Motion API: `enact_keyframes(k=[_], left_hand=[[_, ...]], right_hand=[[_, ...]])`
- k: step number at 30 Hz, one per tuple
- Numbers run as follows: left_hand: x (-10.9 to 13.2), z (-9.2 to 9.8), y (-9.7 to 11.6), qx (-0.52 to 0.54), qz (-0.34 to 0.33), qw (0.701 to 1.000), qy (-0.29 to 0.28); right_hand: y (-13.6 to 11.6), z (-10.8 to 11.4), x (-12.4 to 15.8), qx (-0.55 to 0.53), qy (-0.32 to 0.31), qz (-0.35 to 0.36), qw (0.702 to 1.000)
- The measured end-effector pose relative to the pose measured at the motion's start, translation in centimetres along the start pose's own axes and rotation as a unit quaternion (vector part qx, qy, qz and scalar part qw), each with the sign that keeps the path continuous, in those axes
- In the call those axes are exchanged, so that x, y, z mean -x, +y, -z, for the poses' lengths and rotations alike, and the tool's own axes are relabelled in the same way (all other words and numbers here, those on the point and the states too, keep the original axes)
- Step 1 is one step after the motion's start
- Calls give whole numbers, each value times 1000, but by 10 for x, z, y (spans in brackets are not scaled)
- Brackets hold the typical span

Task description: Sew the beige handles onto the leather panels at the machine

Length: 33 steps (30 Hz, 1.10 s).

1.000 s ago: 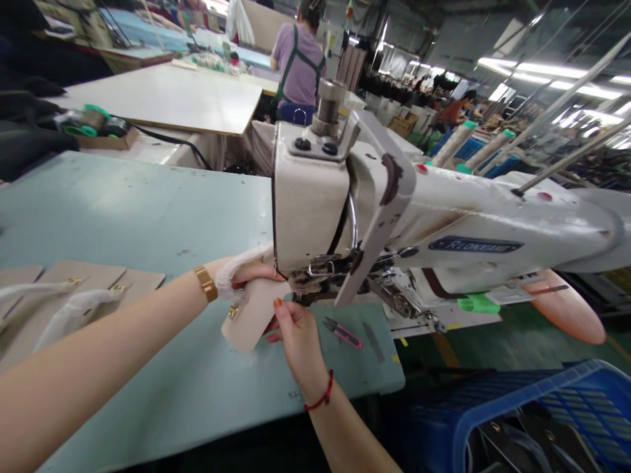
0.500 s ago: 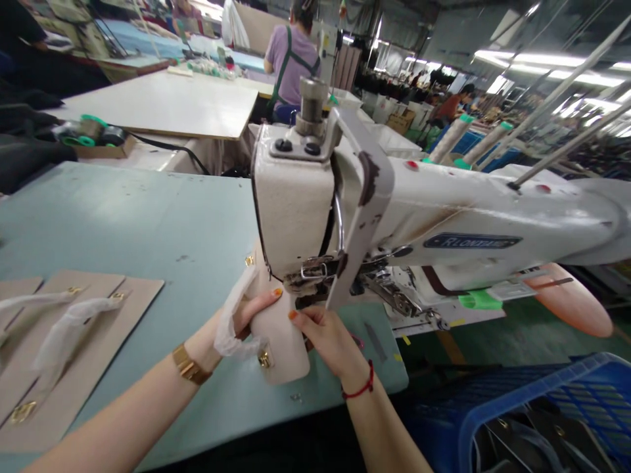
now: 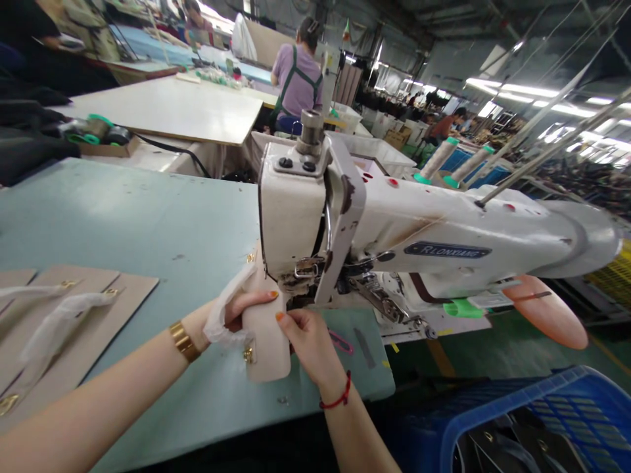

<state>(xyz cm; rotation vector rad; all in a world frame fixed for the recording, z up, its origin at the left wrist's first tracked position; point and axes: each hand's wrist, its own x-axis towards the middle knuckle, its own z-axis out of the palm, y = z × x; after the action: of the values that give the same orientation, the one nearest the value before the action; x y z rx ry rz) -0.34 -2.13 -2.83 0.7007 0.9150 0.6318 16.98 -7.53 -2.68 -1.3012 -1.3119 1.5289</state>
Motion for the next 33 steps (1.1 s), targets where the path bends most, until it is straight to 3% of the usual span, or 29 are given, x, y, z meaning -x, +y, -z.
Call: enact_keyframes(k=[15,33], left_hand=[[-9,7,-1,50,6,999,2],[-11,-3,7,89,8,991,101]], right_hand=[[2,2,-9,-4,-9,9,1000],[1,1,-15,-9,1,33,999]])
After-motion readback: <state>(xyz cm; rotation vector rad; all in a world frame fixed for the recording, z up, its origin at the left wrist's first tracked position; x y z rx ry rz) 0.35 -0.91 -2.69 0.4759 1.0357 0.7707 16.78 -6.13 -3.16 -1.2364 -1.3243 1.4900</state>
